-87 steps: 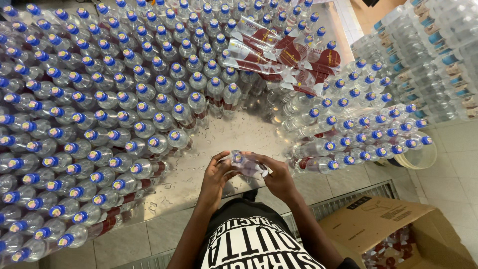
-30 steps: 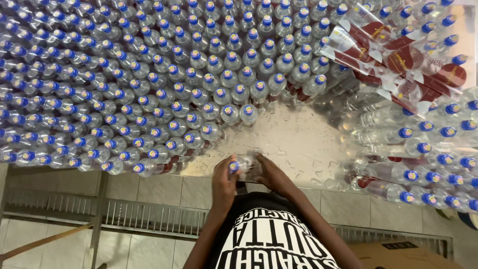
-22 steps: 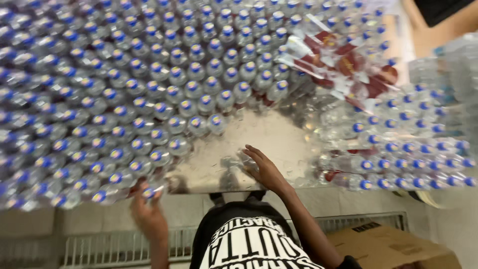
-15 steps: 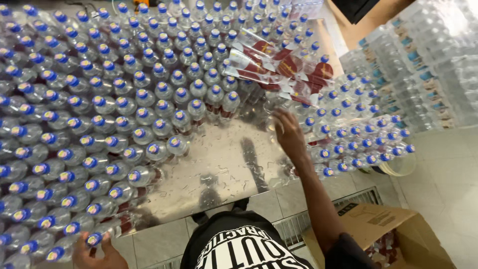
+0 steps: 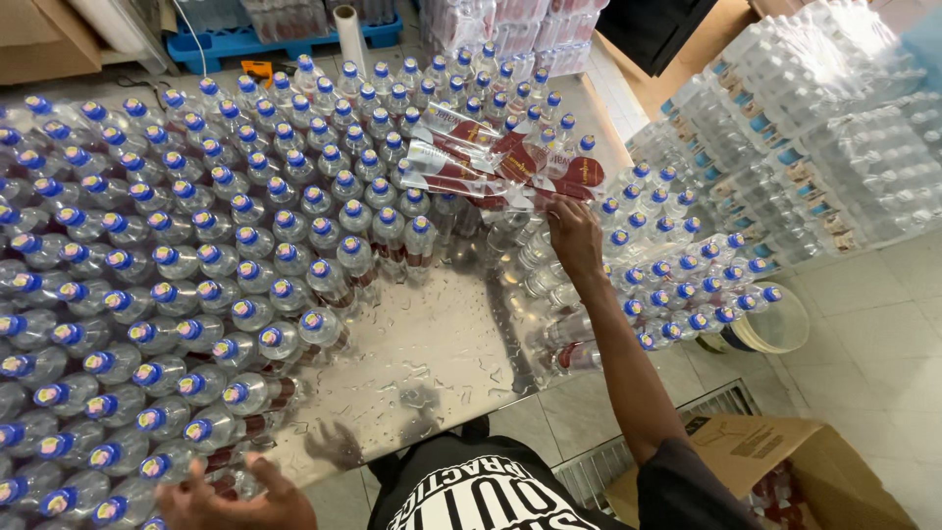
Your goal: The person repeatedly picks up clear plastic water bottles from a large pile on a table, applies a red circular sticker to the cap of each bottle, and places the labeled bottle into a separate stack. The process is continuous and involves handling the bottles and stickers by hand.
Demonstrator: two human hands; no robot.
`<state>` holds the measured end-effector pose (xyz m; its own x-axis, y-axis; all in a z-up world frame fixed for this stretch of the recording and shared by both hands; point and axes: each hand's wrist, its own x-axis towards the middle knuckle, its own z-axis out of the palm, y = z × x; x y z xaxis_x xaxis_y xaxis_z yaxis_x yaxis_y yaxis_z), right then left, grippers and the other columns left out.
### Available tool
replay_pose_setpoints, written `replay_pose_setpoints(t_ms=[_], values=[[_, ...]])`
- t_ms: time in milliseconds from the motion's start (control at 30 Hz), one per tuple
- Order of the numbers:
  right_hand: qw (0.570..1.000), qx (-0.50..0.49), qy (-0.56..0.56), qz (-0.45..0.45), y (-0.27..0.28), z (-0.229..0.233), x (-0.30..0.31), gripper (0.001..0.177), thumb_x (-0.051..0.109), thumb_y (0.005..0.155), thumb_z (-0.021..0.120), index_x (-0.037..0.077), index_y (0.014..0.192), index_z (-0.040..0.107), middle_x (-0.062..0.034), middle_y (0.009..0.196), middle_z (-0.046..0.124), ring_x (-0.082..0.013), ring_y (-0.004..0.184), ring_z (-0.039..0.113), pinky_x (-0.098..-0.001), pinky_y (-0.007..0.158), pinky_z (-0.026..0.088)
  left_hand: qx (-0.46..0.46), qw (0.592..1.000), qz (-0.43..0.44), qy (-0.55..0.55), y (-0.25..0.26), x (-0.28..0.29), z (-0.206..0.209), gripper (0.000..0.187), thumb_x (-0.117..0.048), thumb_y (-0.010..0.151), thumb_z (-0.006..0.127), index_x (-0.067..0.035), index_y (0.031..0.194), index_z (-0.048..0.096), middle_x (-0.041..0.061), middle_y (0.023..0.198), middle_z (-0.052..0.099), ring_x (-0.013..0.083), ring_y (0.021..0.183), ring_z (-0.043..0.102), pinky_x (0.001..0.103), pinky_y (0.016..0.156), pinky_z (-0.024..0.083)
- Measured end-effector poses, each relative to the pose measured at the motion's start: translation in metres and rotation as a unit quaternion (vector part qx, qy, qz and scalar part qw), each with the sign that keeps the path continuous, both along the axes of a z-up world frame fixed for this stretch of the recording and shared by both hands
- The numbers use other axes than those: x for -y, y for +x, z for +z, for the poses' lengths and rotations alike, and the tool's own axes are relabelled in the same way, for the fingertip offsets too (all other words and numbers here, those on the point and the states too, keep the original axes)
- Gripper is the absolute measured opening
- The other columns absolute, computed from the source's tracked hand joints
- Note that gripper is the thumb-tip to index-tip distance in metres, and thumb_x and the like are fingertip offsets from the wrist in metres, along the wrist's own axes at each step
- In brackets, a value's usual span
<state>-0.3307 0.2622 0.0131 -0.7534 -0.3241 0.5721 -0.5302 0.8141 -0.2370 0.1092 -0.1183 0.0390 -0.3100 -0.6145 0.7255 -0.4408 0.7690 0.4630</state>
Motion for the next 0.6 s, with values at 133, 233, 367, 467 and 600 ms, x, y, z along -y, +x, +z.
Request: replay_pose_setpoints(t_ms=[133, 233, 367, 467, 600], values=[[0.993, 0.054, 0.107, 0.014, -0.006, 0.001, 0.016, 0.080, 0.001, 0.090, 0.081, 0.005, 0.162, 0.046, -0.0246, 0.172, 0.041, -0.0439, 0.161, 0.035, -0.0628, 0.134, 0.020, -0.043, 0.986, -0.099, 0.123, -0.034, -0.030, -0.015, 0.052, -0.001, 0.104, 0.070, -0.002, 0.152, 0.049, 0.027, 0.169, 0.025, 0.0518, 0.155, 0.035, 0.075, 0.123, 0.046], [0.979, 0.070, 0.193, 0.013, -0.018, -0.001, 0.028, 0.089, -0.016, 0.090, 0.058, 0.007, 0.170, 0.027, -0.0247, 0.182, 0.007, -0.0433, 0.169, 0.003, -0.0606, 0.135, -0.002, -0.041, 0.969, -0.169, 0.178, -0.048, -0.056, -0.012, 0.053, -0.012, 0.100, 0.068, -0.008, 0.151, 0.053, 0.021, 0.169, 0.024, 0.0452, 0.161, 0.028, 0.076, 0.128, 0.038], [0.978, 0.034, 0.204, 0.020, -0.055, 0.003, 0.037, 0.100, -0.027, 0.078, 0.058, 0.009, 0.169, 0.035, -0.0296, 0.175, 0.027, -0.0499, 0.163, 0.023, -0.0671, 0.133, 0.015, -0.051, 0.958, -0.208, 0.192, -0.056, -0.072, -0.014, 0.050, -0.003, 0.099, 0.069, -0.004, 0.148, 0.057, 0.022, 0.164, 0.032, 0.0419, 0.158, 0.036, 0.064, 0.131, 0.041], [0.973, 0.037, 0.225, 0.046, -0.071, 0.010, 0.041, 0.092, -0.017, 0.085, 0.063, 0.013, 0.168, 0.036, -0.0281, 0.169, 0.039, -0.0494, 0.154, 0.037, -0.0667, 0.123, 0.030, -0.053, 0.964, -0.191, 0.179, -0.047, -0.067, -0.027, 0.043, -0.006, 0.101, 0.070, 0.000, 0.142, 0.061, 0.022, 0.160, 0.037, 0.0406, 0.154, 0.042, 0.060, 0.127, 0.046], [0.956, 0.019, 0.279, 0.089, -0.097, -0.002, 0.044, 0.094, -0.013, 0.092, 0.069, 0.015, 0.172, 0.030, -0.0261, 0.165, 0.048, -0.0450, 0.131, 0.059, -0.0547, 0.098, 0.058, -0.066, 0.976, -0.171, 0.117, -0.032, -0.049, -0.046, 0.034, -0.009, 0.105, 0.069, 0.002, 0.134, 0.056, 0.026, 0.159, 0.040, 0.0426, 0.157, 0.042, 0.064, 0.122, 0.052]])
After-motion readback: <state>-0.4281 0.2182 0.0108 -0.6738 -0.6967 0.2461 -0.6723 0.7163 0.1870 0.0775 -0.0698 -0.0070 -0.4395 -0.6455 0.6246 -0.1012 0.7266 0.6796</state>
